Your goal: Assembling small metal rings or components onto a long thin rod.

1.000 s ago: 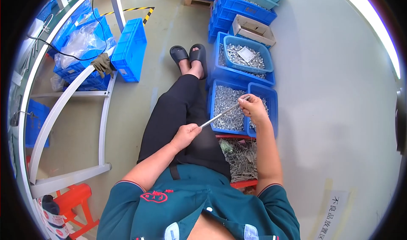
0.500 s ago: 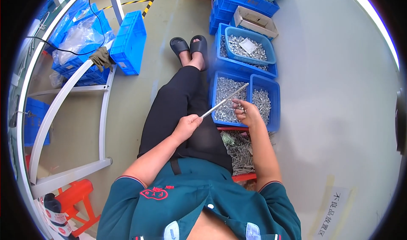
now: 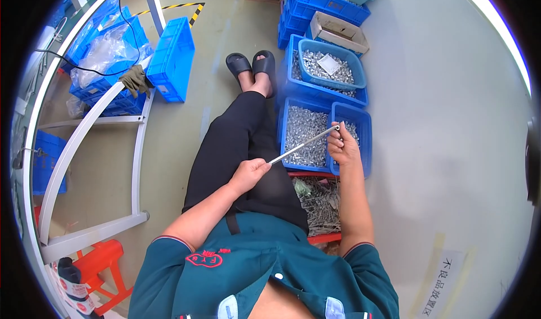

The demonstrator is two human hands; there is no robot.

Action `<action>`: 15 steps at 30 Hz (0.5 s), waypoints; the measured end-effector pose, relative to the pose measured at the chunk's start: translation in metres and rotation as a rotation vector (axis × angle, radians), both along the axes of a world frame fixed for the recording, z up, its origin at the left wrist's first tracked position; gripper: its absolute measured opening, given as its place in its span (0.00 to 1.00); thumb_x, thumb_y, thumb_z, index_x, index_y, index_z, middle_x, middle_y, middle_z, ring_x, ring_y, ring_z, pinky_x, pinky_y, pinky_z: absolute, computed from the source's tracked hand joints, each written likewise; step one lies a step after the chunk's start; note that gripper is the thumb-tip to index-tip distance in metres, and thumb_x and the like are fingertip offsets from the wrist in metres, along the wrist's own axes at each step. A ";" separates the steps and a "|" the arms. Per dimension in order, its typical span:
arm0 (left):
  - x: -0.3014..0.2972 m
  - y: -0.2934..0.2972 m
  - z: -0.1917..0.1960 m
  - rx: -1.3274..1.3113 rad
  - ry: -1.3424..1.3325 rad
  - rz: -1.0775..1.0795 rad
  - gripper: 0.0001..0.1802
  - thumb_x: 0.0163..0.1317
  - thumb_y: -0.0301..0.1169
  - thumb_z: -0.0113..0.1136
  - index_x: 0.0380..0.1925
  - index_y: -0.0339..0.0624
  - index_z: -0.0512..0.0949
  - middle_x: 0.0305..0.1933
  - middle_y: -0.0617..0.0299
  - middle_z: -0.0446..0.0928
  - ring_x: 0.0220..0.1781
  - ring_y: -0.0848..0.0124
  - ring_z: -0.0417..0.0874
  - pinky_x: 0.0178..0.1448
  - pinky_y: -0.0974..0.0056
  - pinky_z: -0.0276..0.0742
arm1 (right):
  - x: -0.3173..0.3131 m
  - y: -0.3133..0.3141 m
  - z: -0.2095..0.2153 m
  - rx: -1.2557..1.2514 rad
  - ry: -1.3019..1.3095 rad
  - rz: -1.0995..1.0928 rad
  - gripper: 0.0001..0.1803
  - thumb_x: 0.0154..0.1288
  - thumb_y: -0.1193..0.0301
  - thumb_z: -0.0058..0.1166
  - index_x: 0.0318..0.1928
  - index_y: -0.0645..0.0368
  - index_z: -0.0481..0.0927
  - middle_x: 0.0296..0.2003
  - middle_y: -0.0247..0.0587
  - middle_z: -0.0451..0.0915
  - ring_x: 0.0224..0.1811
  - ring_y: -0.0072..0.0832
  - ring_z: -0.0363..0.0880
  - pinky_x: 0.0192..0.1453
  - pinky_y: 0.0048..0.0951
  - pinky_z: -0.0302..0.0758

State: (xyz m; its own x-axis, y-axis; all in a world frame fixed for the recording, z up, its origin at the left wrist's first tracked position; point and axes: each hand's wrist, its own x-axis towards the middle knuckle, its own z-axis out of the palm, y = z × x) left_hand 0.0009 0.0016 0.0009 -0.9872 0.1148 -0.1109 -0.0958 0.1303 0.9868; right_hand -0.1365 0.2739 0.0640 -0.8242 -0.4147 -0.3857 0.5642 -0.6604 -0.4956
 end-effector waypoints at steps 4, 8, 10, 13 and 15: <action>0.000 0.001 0.000 -0.028 0.002 -0.010 0.15 0.62 0.35 0.53 0.21 0.36 0.72 0.17 0.67 0.64 0.23 0.81 0.63 0.27 0.70 0.63 | -0.001 -0.001 0.013 0.104 0.042 0.075 0.10 0.65 0.65 0.50 0.38 0.60 0.74 0.20 0.30 0.66 0.14 0.12 0.57 0.13 0.12 0.51; 0.000 0.000 0.001 -0.066 0.030 -0.011 0.14 0.62 0.35 0.53 0.22 0.36 0.72 0.16 0.67 0.63 0.22 0.81 0.63 0.27 0.70 0.63 | -0.004 -0.007 0.031 0.580 0.215 0.115 0.09 0.63 0.68 0.51 0.37 0.62 0.74 0.18 0.28 0.65 0.13 0.12 0.56 0.13 0.13 0.51; -0.001 0.000 -0.001 -0.047 0.030 -0.006 0.14 0.62 0.34 0.53 0.21 0.36 0.71 0.16 0.67 0.63 0.22 0.81 0.63 0.27 0.71 0.62 | -0.005 -0.011 0.035 0.797 0.311 0.100 0.10 0.63 0.68 0.52 0.37 0.63 0.74 0.17 0.27 0.65 0.12 0.13 0.56 0.13 0.14 0.51; 0.000 0.000 -0.003 -0.018 0.019 0.009 0.14 0.62 0.35 0.53 0.21 0.36 0.72 0.16 0.65 0.65 0.21 0.79 0.64 0.27 0.69 0.63 | 0.001 -0.021 0.035 0.571 0.219 0.040 0.10 0.63 0.68 0.51 0.37 0.63 0.74 0.17 0.28 0.66 0.12 0.13 0.56 0.13 0.15 0.51; 0.000 -0.001 -0.004 -0.007 0.007 0.017 0.14 0.61 0.35 0.53 0.22 0.36 0.73 0.15 0.61 0.68 0.20 0.77 0.66 0.27 0.68 0.65 | 0.004 -0.021 0.034 0.589 0.219 0.040 0.10 0.63 0.67 0.51 0.37 0.62 0.74 0.17 0.28 0.65 0.12 0.13 0.56 0.13 0.15 0.51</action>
State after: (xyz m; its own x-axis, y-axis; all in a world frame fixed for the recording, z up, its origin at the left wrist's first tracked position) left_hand 0.0006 0.0010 -0.0035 -0.9897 0.0969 -0.1052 -0.0915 0.1356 0.9865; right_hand -0.1326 0.2531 0.0981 -0.8982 -0.2157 -0.3829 0.4270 -0.2217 -0.8767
